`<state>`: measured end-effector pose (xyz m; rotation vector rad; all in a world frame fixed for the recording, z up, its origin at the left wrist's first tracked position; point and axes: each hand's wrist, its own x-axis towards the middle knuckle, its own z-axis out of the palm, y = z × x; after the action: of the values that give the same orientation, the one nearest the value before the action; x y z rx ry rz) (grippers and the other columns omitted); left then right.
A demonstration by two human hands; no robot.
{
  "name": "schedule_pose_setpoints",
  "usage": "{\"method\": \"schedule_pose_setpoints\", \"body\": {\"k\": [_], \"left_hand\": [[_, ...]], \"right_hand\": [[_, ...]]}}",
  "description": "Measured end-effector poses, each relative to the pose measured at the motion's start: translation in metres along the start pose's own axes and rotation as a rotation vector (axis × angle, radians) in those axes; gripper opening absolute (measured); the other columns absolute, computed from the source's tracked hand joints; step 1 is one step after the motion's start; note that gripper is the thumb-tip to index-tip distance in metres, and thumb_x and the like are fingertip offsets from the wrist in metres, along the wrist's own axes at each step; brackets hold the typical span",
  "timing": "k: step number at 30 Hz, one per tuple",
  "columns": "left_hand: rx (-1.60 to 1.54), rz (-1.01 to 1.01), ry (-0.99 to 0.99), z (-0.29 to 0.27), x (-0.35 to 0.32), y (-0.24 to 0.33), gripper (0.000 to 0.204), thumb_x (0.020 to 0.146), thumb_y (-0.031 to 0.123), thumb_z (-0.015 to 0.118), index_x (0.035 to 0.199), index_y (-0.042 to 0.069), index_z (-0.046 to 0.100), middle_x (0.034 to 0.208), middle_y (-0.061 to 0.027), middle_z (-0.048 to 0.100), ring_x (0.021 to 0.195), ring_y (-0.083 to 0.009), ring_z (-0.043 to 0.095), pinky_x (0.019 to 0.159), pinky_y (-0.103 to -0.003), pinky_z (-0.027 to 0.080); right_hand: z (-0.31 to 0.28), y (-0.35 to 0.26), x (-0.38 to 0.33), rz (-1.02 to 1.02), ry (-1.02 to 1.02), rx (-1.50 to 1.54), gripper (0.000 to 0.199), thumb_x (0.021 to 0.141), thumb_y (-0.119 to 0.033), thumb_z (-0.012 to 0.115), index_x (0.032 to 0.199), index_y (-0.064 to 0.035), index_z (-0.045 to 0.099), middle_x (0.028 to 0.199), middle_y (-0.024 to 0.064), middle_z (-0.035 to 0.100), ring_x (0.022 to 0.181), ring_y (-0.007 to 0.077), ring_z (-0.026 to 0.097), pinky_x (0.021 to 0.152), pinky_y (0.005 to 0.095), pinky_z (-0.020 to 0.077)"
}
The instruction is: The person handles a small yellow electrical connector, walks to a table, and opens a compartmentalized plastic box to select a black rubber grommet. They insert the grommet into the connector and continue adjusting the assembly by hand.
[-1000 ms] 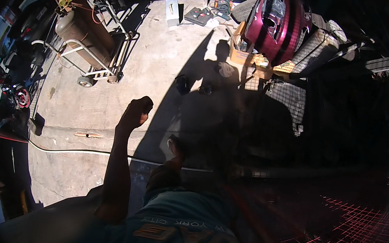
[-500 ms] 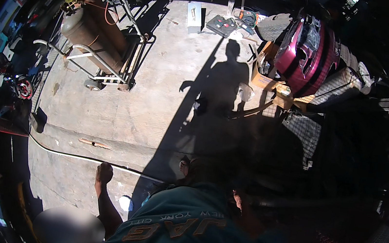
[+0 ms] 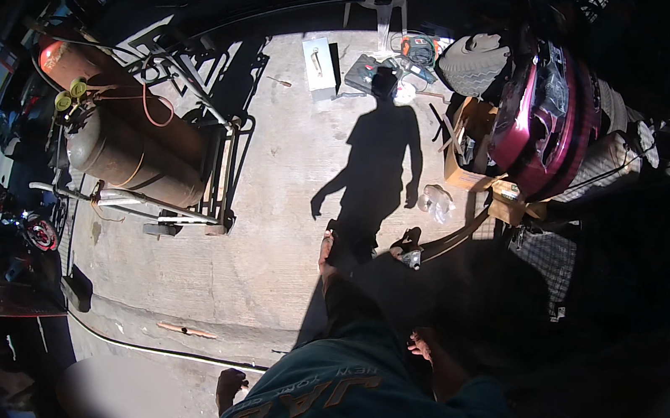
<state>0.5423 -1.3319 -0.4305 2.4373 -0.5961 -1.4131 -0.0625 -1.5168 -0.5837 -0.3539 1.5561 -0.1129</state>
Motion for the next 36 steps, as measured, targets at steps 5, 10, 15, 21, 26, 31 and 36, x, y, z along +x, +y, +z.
{"method": "schedule_pose_setpoints", "body": {"k": [5,10,15,21,26,31,36], "left_hand": [[-0.093,0.279,-0.257,-0.021,0.099,0.114,0.025,0.091,0.02,0.066,0.105,0.0,0.074,0.088,-0.0156,0.076,0.07,-0.023,0.075,0.055,-0.033,0.055],[-0.259,0.0,-0.18,-0.07,0.23,0.288,0.026,0.094,0.017,0.063,0.111,-0.001,0.071,0.086,-0.016,0.075,0.067,-0.024,0.074,0.053,-0.032,0.054],[-0.254,0.12,-0.275,-0.075,0.354,0.452,0.022,0.091,0.019,0.066,0.074,0.006,0.061,0.075,-0.0099,0.07,0.062,-0.0181,0.07,0.049,-0.028,0.048],[-0.286,0.165,-0.477,-0.076,0.509,0.595,0.035,0.094,0.032,0.068,0.116,0.005,0.065,0.094,-0.0146,0.073,0.074,-0.0275,0.075,0.064,-0.036,0.057],[-0.272,0.094,-0.509,-0.063,0.59,0.761,0.025,0.09,0.024,0.066,0.106,0.004,0.066,0.086,-0.0124,0.071,0.073,-0.027,0.073,0.06,-0.035,0.054],[-0.332,0.118,-0.835,-0.015,0.683,0.938,0.018,0.091,0.017,0.064,0.099,0.001,0.062,0.076,-0.0074,0.058,0.064,-0.0223,0.059,0.059,-0.035,0.048],[-0.307,0.413,-0.83,0.082,0.689,1.118,0.017,0.093,0.014,0.066,0.102,0.0,0.066,0.085,-0.009,0.067,0.076,-0.0218,0.068,0.065,-0.039,0.053]], "right_hand": [[0.03,-0.112,0.049,-0.017,-0.192,0.296,0.035,0.093,-0.044,0.063,0.111,-0.0139,0.065,0.102,0.0102,0.073,0.078,0.0251,0.071,0.073,0.0476,0.0574],[0.063,-0.311,0.046,-0.426,-0.127,0.384,0.044,0.089,-0.056,0.063,0.096,-0.0133,0.069,0.086,0.0032,0.069,0.072,0.0207,0.067,0.066,0.0342,0.0517],[0.057,-0.477,0.081,-0.401,0.021,0.55,0.031,0.095,-0.039,0.064,0.088,-0.009,0.065,0.079,0.0088,0.069,0.063,0.0194,0.066,0.055,0.0315,0.0504],[0.068,-0.543,0.105,-0.203,0.265,0.682,0.033,0.101,-0.038,0.057,0.093,-0.0062,0.063,0.088,0.0134,0.073,0.07,0.0231,0.071,0.061,0.0329,0.0569],[0.073,-0.521,0.127,-0.094,0.301,0.869,0.033,0.1,-0.036,0.058,0.095,-0.004,0.064,0.087,0.0159,0.073,0.069,0.0262,0.072,0.061,0.035,0.0584],[0.067,-0.584,0.122,-0.04,0.36,0.955,0.033,0.1,-0.036,0.058,0.095,-0.0035,0.064,0.088,0.0162,0.073,0.07,0.0265,0.072,0.061,0.035,0.0587],[0.02,-0.652,0.157,-0.035,0.394,1.018,0.034,0.1,-0.036,0.058,0.096,-0.003,0.065,0.088,0.0166,0.073,0.071,0.0267,0.073,0.062,0.0351,0.059]]}}
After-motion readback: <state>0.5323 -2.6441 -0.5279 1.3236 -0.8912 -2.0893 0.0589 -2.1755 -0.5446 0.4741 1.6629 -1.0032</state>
